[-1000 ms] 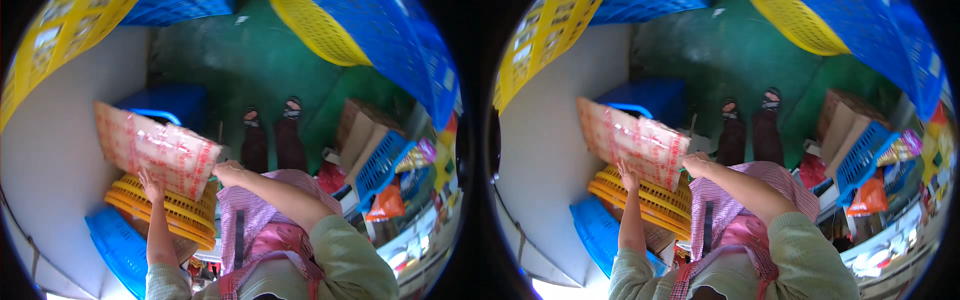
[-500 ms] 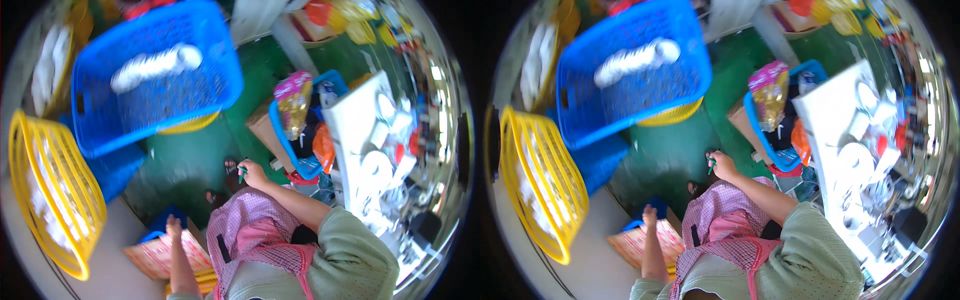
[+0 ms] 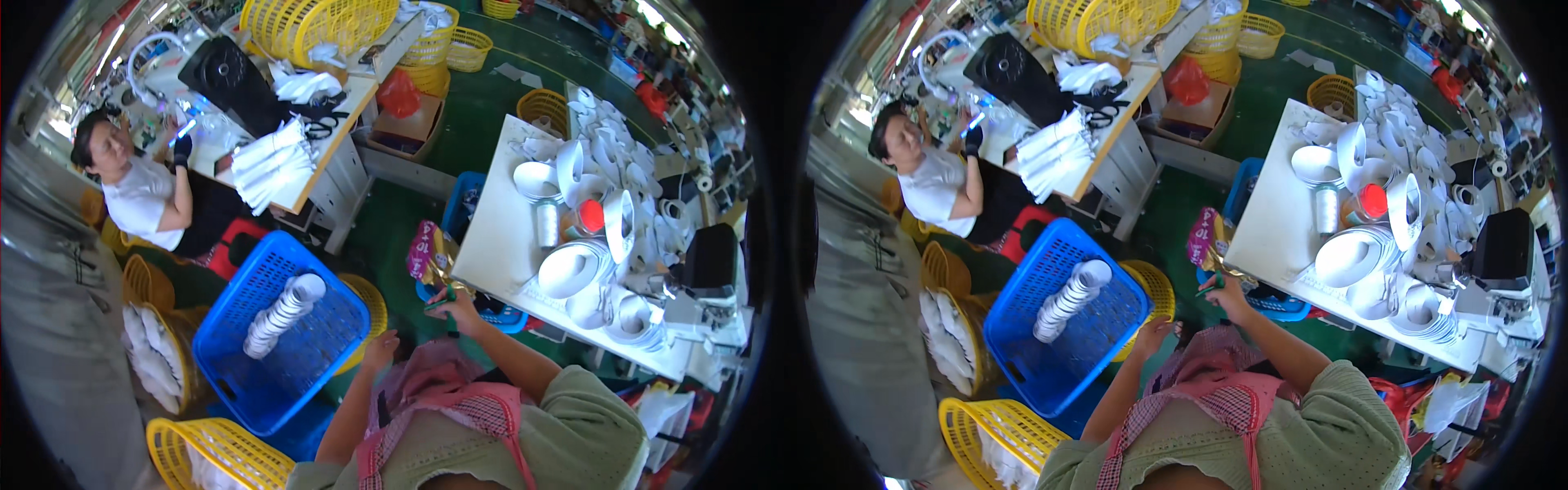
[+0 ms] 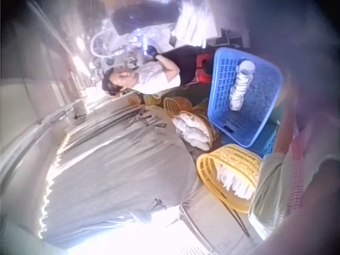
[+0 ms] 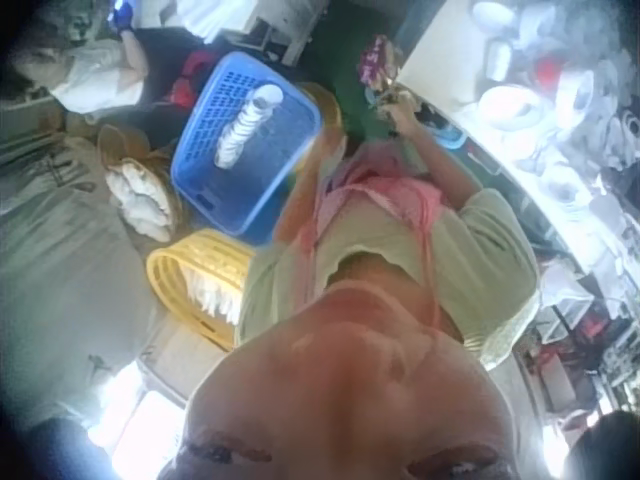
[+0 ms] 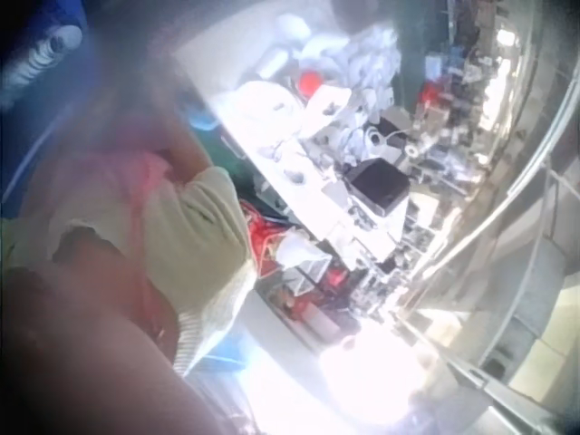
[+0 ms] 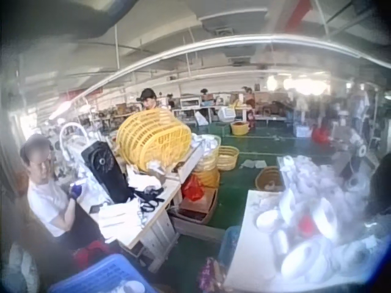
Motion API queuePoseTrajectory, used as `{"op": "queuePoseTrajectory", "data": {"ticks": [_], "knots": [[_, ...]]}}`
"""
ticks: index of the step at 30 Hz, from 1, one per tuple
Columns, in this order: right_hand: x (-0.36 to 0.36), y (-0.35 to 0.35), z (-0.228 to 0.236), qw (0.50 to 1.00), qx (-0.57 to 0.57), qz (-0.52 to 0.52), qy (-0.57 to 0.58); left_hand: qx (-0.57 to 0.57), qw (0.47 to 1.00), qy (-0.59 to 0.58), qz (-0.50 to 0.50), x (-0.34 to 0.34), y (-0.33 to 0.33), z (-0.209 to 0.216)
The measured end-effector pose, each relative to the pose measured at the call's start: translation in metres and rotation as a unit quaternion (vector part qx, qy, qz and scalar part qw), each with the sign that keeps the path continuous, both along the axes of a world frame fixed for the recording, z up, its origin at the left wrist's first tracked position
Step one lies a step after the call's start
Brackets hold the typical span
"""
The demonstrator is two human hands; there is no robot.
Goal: The person leaves a workstation, walks through a workshop to a storage area, and searches through bins to retrieve green tools. The person then carries the tools back to the workstation table.
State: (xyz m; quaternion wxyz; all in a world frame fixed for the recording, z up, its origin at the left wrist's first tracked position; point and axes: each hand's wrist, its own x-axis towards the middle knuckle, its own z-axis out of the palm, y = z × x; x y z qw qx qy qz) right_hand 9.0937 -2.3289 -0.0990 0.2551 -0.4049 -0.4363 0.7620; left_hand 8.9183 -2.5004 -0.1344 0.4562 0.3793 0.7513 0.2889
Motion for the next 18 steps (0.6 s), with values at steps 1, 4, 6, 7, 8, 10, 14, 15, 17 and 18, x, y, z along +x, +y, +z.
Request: {"op": "queuePoseTrajectory", "data": {"ticks": [1, 4, 6, 7, 8, 10, 14, 15, 17, 18], "knots": [[-0.007, 0.006, 0.008, 1.0, 0.005, -0.001, 0.008, 0.016, 1.0, 0.003, -0.016, -0.015, 0.009, 0.014], [-0.02, 0.025, 0.029, 0.997, -0.009, -0.066, -0.031, 0.038, 0.998, 0.015, -0.043, -0.053, 0.033, 0.056], [-0.035, 0.041, 0.029, 0.997, 0.017, -0.051, -0.057, 0.072, 0.994, 0.05, -0.061, -0.081, 0.042, 0.064], [-0.043, 0.042, 0.031, 0.994, 0.032, -0.041, -0.092, 0.084, 0.994, 0.045, -0.047, -0.092, 0.041, 0.064], [-0.053, 0.051, 0.033, 0.995, 0.031, -0.052, -0.083, 0.096, 0.994, 0.04, -0.032, -0.103, 0.04, 0.063], [-0.075, 0.073, 0.033, 0.992, 0.049, -0.077, -0.09, 0.093, 0.995, 0.03, -0.024, -0.121, 0.042, 0.067], [-0.119, 0.121, 0.018, 0.978, 0.119, -0.1, -0.139, 0.05, 0.999, -0.007, 0.02, -0.15, 0.035, 0.062], [-0.128, 0.137, 0.008, 0.967, 0.165, -0.101, -0.164, 0.048, 0.999, -0.003, 0.023, -0.157, 0.036, 0.06], [-0.159, 0.157, 0.022, 0.964, 0.143, -0.074, -0.212, -0.02, 0.998, -0.033, 0.054, -0.172, 0.03, 0.059], [-0.176, 0.172, 0.028, 0.954, 0.126, -0.055, -0.265, -0.02, 0.997, -0.028, 0.071, -0.18, 0.026, 0.057]]}}
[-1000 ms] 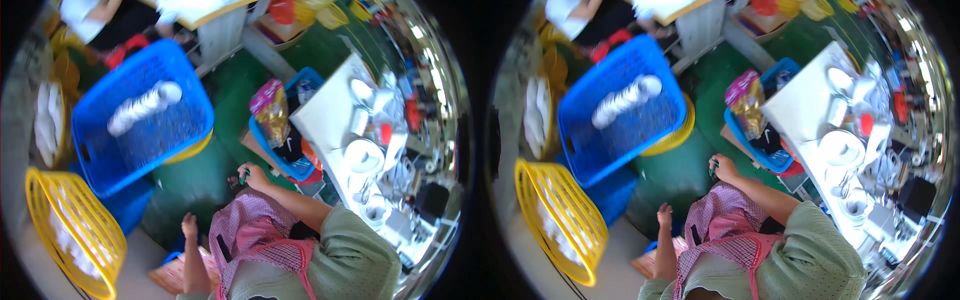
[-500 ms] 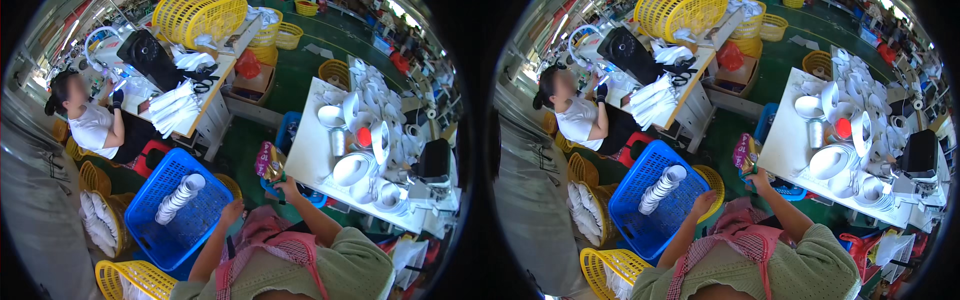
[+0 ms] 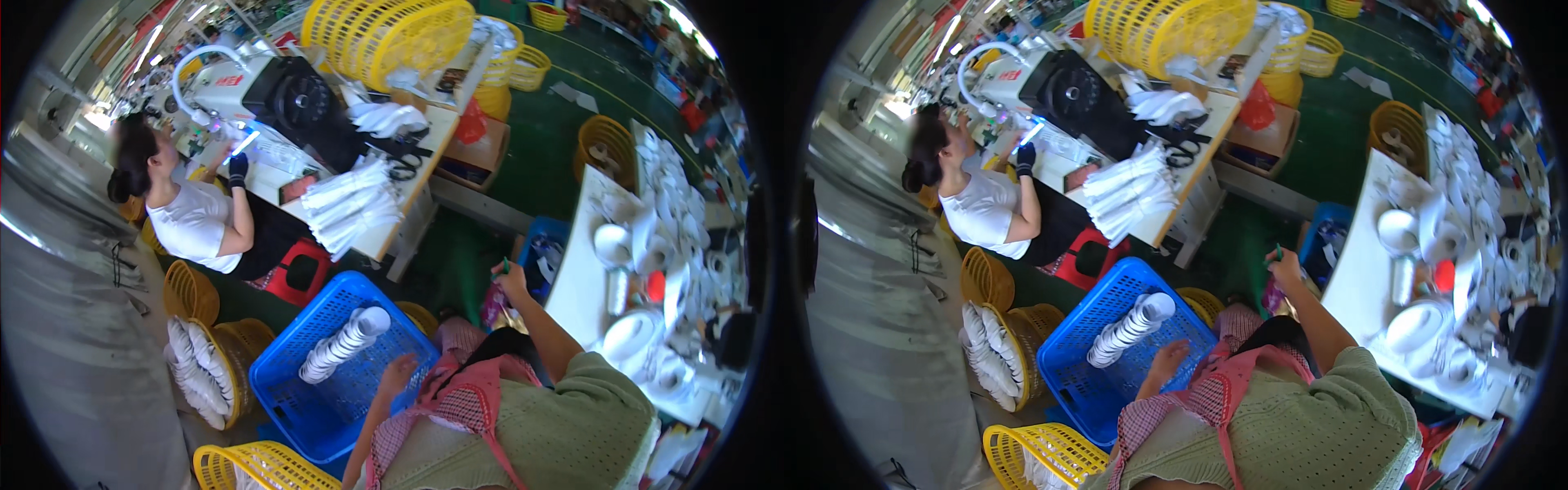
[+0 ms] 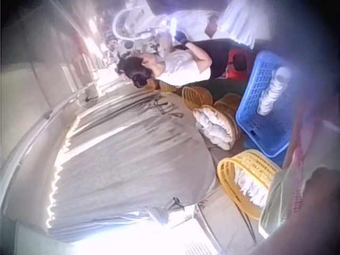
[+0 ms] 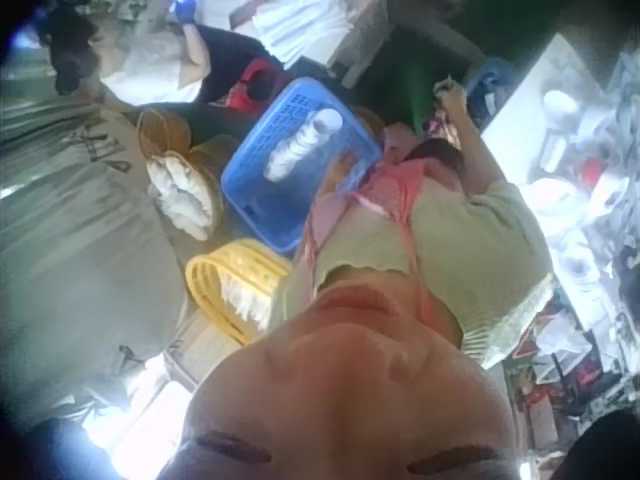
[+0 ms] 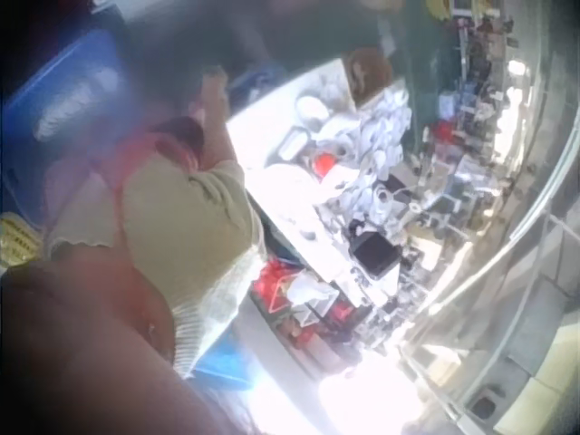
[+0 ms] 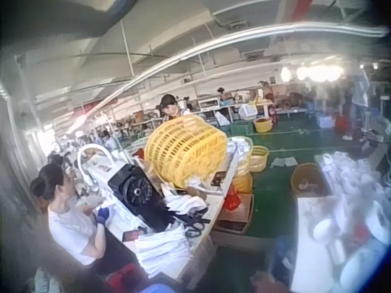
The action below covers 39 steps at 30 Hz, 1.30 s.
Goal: The person leaves a workstation, walks through a workshop to a storage area, and searches through bins to retrieve green tools. The person then carries the tools back to the workstation table.
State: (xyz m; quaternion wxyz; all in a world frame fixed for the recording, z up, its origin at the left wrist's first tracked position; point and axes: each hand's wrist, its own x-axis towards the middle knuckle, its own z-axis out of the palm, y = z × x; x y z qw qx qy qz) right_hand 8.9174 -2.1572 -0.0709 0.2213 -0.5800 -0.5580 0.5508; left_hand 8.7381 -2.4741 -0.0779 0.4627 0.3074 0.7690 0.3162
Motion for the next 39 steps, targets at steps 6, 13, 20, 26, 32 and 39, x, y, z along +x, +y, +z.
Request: {"op": "queuePoseTrajectory", "data": {"ticks": [6, 13, 20, 26, 32, 39], "knots": [[-0.001, 0.112, -0.074, 0.967, 0.133, 0.105, -0.191, 0.03, 0.989, 0.064, 0.133, -0.048, 0.045, 0.033], [0.048, 0.111, -0.135, 0.927, 0.124, 0.125, -0.33, -0.045, 0.987, 0.066, 0.138, -0.081, 0.021, 0.022], [0.065, 0.054, -0.133, 0.898, 0.155, 0.253, -0.325, -0.092, 0.991, 0.089, 0.026, -0.061, 0.021, 0.027], [0.075, 0.034, -0.173, 0.91, 0.01, 0.292, -0.292, -0.014, 0.979, -0.064, 0.191, -0.041, 0.002, 0.008], [0.054, 0.114, -0.28, 0.853, 0.122, 0.391, -0.323, 0.06, 0.952, -0.085, 0.289, -0.037, 0.074, 0.026], [-0.07, 0.229, -0.141, 0.783, 0.026, 0.496, -0.373, -0.006, 0.942, -0.051, 0.332, -0.038, 0.176, -0.006]]}}
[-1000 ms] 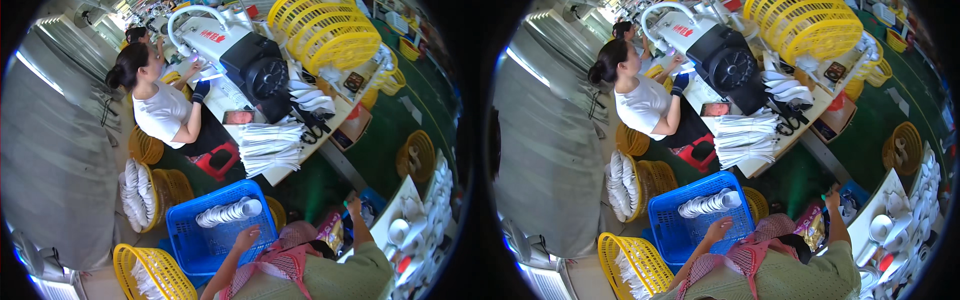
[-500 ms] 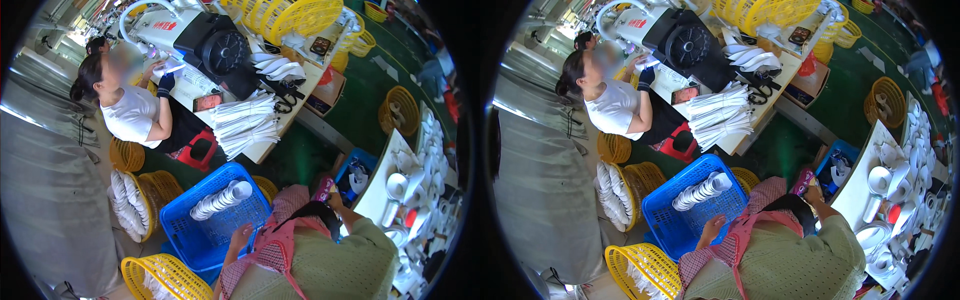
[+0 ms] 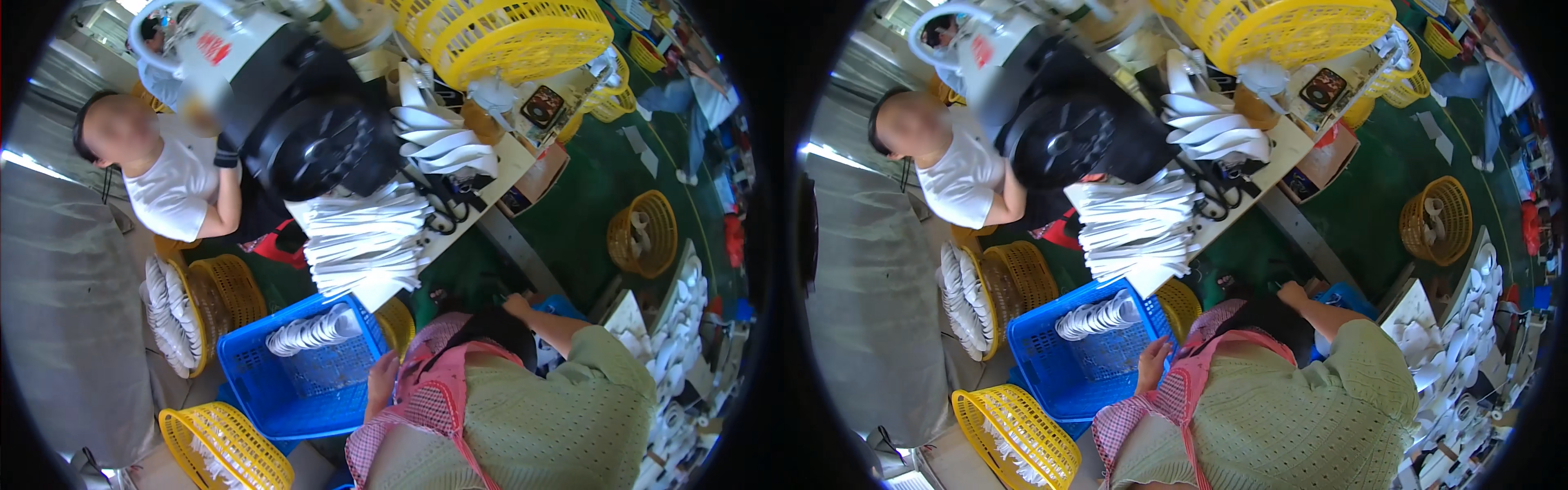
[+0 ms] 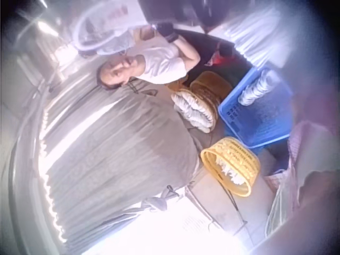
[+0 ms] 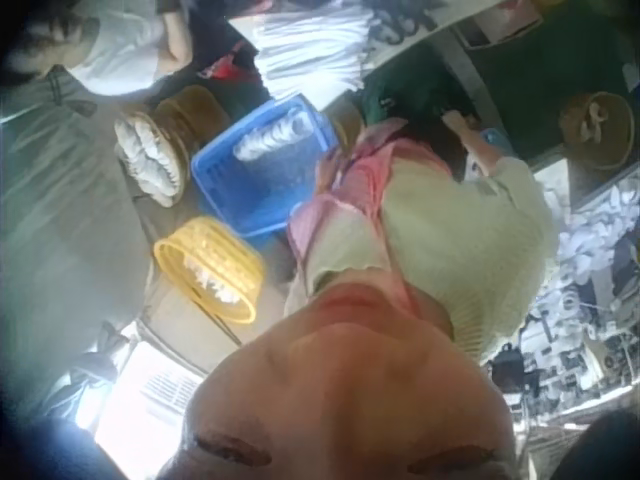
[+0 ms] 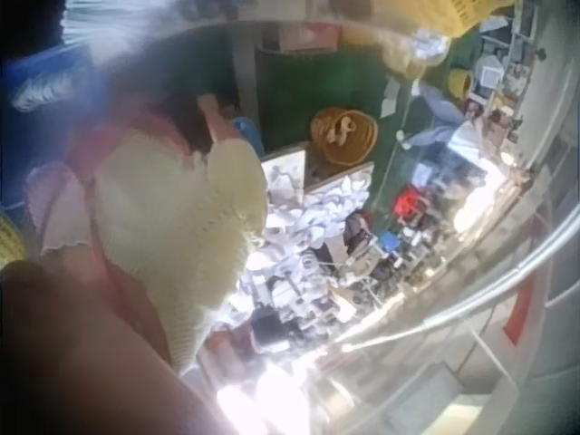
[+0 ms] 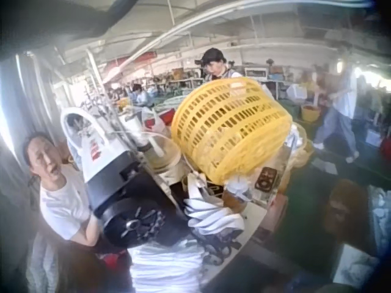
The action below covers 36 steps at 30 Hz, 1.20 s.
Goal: The person leaves a workstation, walks through a workshop to a storage area, and searches through bins to retrieve green tools. The person then carries the tools back to the workstation table.
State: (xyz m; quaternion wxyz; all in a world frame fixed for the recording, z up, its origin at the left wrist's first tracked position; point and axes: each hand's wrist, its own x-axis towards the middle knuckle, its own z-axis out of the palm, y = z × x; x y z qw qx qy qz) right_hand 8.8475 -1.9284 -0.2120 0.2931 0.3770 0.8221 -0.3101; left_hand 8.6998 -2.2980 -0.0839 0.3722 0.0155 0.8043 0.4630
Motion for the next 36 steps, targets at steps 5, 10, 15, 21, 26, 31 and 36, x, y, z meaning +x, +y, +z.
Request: {"op": "queuePoseTrajectory", "data": {"ticks": [5, 10, 15, 21, 26, 31, 36], "knots": [[-0.051, 0.041, 0.106, 0.993, -0.003, -0.093, 0.076, 0.006, 0.998, -0.059, -0.031, -0.015, 0.071, 0.032], [-0.054, 0.066, 0.141, 0.994, -0.04, -0.092, 0.049, -0.02, 0.979, -0.2, 0.011, 0.0, 0.124, 0.069], [0.024, 0.075, 0.063, 0.973, 0.064, -0.195, 0.103, -0.036, 0.99, -0.106, 0.082, 0.026, 0.109, 0.031], [0.112, 0.076, 0.016, 0.971, 0.065, -0.204, 0.101, -0.088, 0.992, 0.028, -0.089, 0.007, 0.15, 0.058], [0.099, 0.064, 0.026, 0.934, -0.079, -0.242, 0.25, -0.069, 0.984, 0.076, -0.145, 0.007, 0.146, 0.054], [0.105, 0.066, 0.025, 0.922, -0.097, -0.313, 0.207, -0.065, 0.982, 0.08, -0.158, 0.012, 0.142, 0.05], [0.103, 0.074, 0.058, 0.941, -0.045, -0.305, 0.137, -0.062, 0.984, 0.044, -0.16, 0.021, 0.139, 0.051]]}}
